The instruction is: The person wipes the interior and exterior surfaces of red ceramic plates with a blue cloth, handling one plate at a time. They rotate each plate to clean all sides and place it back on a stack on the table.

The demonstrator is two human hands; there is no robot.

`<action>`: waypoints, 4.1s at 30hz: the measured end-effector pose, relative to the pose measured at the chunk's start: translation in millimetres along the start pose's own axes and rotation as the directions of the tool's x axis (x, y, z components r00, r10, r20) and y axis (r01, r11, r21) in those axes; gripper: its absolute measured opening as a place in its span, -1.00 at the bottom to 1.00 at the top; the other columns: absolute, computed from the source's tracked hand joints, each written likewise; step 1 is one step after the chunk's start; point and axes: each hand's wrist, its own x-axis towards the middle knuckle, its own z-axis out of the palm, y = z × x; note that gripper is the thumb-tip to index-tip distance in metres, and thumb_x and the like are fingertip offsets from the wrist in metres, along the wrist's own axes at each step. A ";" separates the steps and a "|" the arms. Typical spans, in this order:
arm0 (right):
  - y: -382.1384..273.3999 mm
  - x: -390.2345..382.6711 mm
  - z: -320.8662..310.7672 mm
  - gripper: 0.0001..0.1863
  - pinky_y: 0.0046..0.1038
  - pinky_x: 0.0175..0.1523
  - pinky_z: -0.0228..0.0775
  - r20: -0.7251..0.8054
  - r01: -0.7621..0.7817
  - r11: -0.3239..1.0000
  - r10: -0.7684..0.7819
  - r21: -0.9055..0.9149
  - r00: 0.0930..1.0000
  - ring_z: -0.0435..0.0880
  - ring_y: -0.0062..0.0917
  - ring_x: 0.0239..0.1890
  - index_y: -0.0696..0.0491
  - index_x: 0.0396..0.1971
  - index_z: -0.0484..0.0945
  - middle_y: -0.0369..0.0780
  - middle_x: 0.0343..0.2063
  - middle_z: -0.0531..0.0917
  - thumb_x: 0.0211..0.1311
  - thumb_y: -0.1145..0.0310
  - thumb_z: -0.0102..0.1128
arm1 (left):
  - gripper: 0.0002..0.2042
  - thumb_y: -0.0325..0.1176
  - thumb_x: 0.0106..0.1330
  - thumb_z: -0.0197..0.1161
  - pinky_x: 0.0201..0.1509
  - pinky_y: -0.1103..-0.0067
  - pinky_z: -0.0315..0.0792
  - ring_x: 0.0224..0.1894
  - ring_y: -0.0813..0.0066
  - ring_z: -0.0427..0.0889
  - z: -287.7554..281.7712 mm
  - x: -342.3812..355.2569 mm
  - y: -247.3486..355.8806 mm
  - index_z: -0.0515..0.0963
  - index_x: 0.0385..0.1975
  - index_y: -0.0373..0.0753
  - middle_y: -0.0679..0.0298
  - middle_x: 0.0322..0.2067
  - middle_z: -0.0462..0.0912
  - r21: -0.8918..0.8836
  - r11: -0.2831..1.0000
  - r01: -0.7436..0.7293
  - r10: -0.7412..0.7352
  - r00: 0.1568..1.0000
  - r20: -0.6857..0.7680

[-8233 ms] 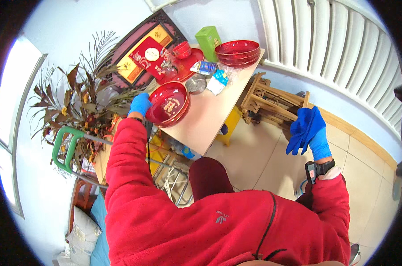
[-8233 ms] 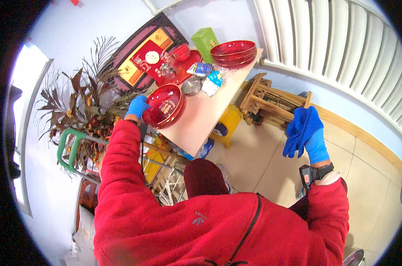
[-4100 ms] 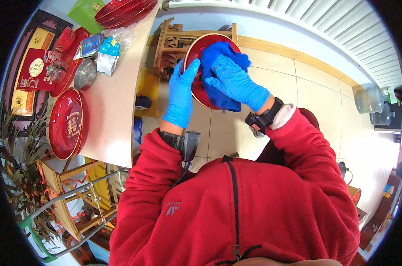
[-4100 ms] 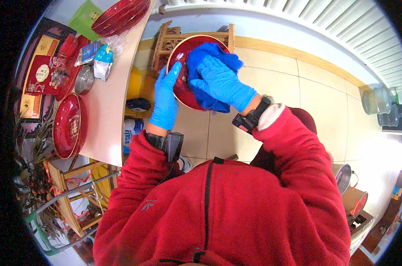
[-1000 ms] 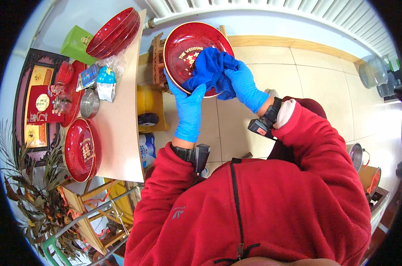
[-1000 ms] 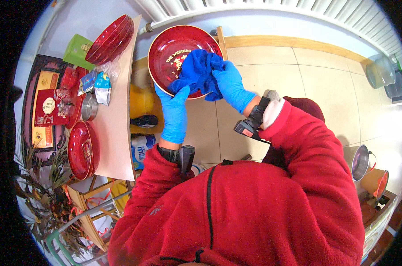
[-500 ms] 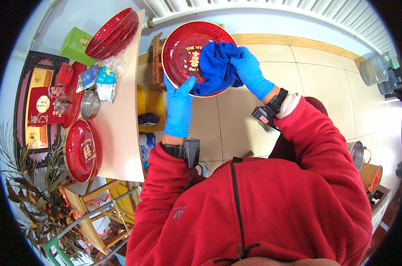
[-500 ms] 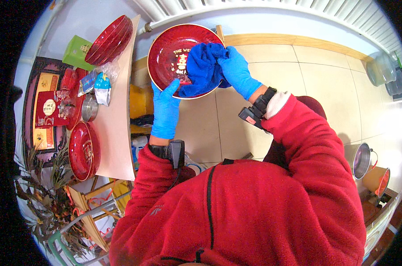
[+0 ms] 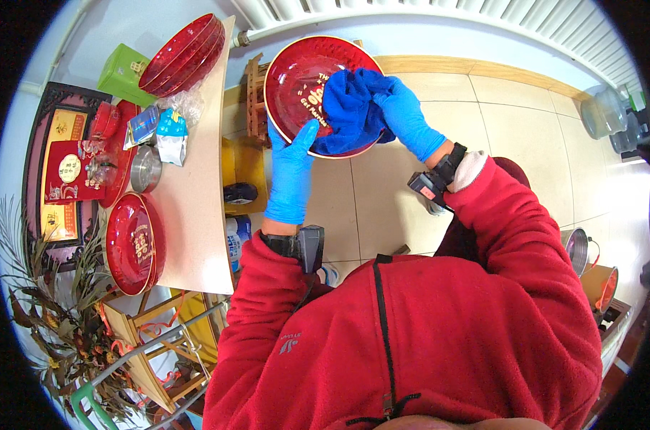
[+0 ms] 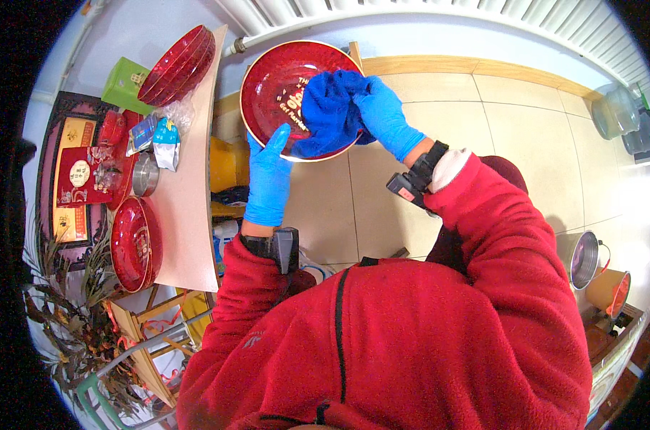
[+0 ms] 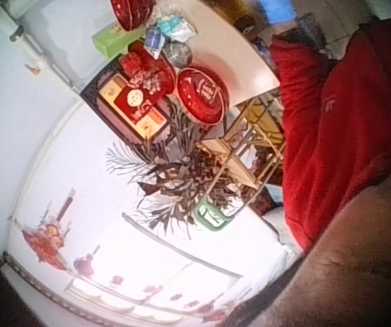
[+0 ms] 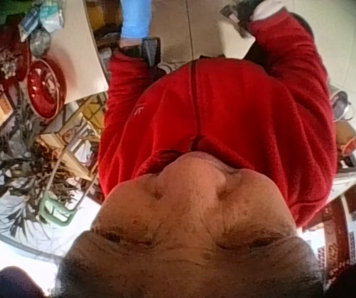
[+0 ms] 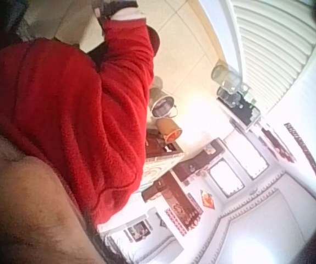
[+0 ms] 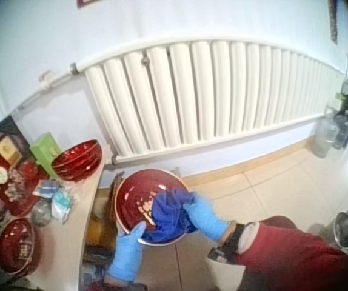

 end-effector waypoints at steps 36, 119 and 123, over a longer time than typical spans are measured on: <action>-30.7 -30.3 -16.2 -0.83 -0.19 0.03 0.42 0.676 0.635 0.736 -0.347 -0.233 0.650 0.54 -0.10 -0.12 0.09 -0.32 0.57 -0.06 -0.20 0.55 0.03 0.46 0.26 | -0.40 -0.31 0.30 0.29 0.29 0.45 0.35 0.20 0.37 0.43 -8.2 -1.8 -15.4 0.27 0.34 -0.18 0.20 0.21 0.42 0.114 0.993 0.032 -0.024 0.998 -0.065; -80.5 -21.8 -36.6 -0.60 -0.34 -0.07 0.55 0.535 -0.207 0.946 0.043 0.250 0.844 0.68 -0.52 -0.19 0.02 -0.08 0.62 -0.21 -0.20 0.70 0.36 0.01 0.09 | -0.41 -0.53 0.31 0.14 0.19 0.42 0.46 0.14 0.18 0.57 -5.3 -2.6 3.5 0.22 0.37 -0.17 0.03 0.20 0.47 0.781 0.473 -0.407 0.483 0.862 0.157; -80.2 -16.3 -35.0 -0.38 -0.26 0.20 0.47 0.652 -0.636 0.443 0.141 0.632 0.745 0.63 -0.38 0.03 0.14 0.16 0.45 -0.12 0.02 0.63 0.38 -0.11 0.05 | -0.17 -0.60 0.03 0.34 0.10 0.32 0.52 0.10 0.00 0.58 -3.7 -8.8 12.3 0.19 0.40 -0.14 -0.06 0.20 0.45 0.883 0.113 -0.455 0.376 0.842 0.386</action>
